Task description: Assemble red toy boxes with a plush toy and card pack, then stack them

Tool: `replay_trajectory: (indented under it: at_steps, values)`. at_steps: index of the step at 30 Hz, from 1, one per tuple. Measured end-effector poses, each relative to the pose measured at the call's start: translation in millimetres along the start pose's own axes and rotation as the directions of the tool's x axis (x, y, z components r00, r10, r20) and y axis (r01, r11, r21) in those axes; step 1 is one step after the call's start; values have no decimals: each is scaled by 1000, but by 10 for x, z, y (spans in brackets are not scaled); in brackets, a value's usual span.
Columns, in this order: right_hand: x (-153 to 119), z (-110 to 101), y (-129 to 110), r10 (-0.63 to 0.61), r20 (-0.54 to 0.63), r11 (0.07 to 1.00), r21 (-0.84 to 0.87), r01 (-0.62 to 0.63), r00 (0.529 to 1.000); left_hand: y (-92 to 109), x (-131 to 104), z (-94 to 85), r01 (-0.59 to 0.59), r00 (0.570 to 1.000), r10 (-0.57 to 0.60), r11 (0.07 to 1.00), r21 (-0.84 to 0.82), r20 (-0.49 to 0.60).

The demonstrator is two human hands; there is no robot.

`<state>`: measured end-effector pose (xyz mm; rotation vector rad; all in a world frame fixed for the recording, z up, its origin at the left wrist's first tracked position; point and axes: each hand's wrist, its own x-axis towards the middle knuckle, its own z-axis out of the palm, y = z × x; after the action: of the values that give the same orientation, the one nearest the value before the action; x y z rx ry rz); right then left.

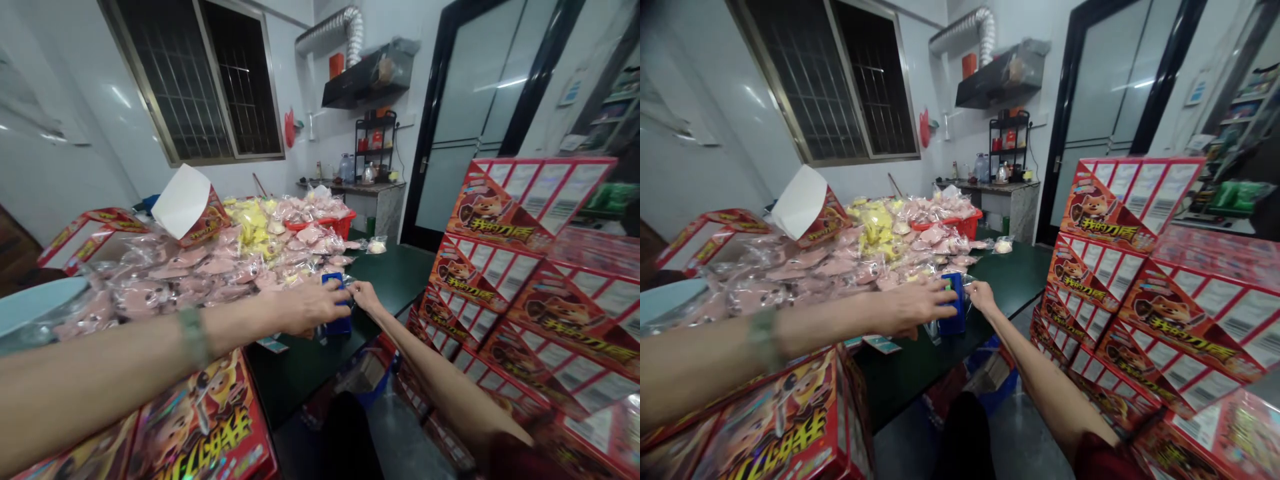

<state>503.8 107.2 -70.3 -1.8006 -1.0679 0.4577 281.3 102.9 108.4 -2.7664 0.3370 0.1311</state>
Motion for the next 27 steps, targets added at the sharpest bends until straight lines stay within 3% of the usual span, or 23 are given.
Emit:
replay_trajectory:
  at_steps: [1,3,5,7,12,20,24,27]
  values:
    - [-6,-2,23,-6,-12,999,32,7,1000,-67,235,146,-112,993,108,989,96,38]
    - [-14,-21,75,-16,-34,996,92,19,999,-121,587,451,-186,982,179,974,130,62]
    - [-8,-73,125,-20,-62,989,142,29,998,-138,770,696,-213,976,206,966,146,65]
    - [19,-167,160,-18,-101,984,176,36,995,-163,831,826,-216,976,210,965,151,54]
    - [149,-552,140,-28,-278,977,197,85,960,-262,921,754,-189,982,184,974,123,51]
    - [64,-1074,-75,-152,-538,941,178,288,829,-355,1220,620,-96,993,94,995,24,77]
    - [-57,-1430,-408,-189,-619,903,195,383,762,-371,1361,652,88,996,-87,994,-58,19]
    - [-395,-1723,-712,-211,-677,863,210,459,705,-438,1467,658,295,954,-299,950,-103,-28]
